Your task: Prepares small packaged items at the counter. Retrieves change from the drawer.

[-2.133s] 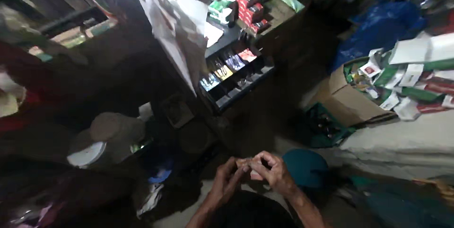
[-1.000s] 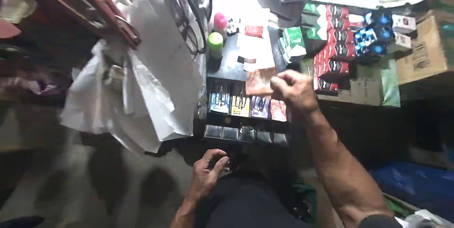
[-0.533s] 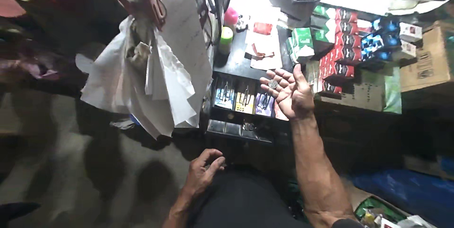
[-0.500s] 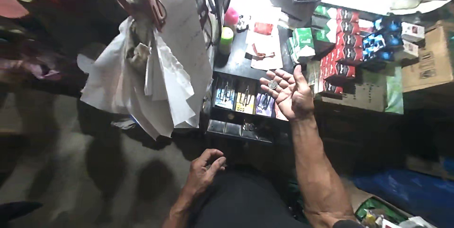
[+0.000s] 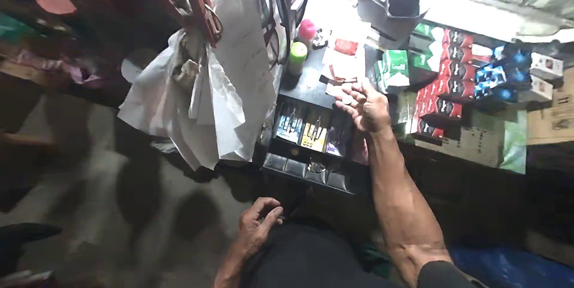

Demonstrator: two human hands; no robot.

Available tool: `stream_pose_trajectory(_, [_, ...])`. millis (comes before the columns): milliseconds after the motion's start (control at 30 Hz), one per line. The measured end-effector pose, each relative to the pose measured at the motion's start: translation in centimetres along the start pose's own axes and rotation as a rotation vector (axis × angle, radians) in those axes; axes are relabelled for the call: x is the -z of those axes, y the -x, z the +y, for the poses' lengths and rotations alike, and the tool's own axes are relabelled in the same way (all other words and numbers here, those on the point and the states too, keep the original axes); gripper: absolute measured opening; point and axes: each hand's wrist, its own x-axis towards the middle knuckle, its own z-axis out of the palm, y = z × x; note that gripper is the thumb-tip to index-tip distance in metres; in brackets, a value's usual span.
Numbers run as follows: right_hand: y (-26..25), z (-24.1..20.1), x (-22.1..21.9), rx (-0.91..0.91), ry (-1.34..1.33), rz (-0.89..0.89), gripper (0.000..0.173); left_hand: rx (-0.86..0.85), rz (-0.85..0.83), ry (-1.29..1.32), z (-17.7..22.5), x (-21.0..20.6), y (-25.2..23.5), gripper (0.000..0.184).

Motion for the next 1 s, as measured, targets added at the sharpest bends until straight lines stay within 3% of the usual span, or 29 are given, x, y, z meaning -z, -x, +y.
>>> stream_pose_trajectory(267, [-2.4,-2.1,-1.2,-0.012,-0.006,-0.044,0.042,0.047,0.113,-0.002,-0.7,-0.7,1.9,0.017])
stream_pose_trajectory(633, [-1.9,-4.2,-1.6,0.028,0.051,-0.085,0.044,0.036,0.105,-0.014,-1.1,-1.5,2.7,0.018])
stream_pose_trajectory(833, [-2.2,-3.2,-1.3,-0.014,0.176,-0.096,0.048,0.062,0.088,-0.053,-1.4,-1.0,3.5,0.020])
stream_pose_trajectory(900, [-2.1,-3.2,-1.4,0.042,0.262,-0.100,0.050,0.080,0.055,-0.074,-1.3,-0.8,3.6,0.021])
stream_pose_trajectory(1000, [-0.9,-3.7,-1.2,0.301,0.657,0.056,0.046,0.104,0.010,-0.096,-1.3,-0.2,4.1,0.021])
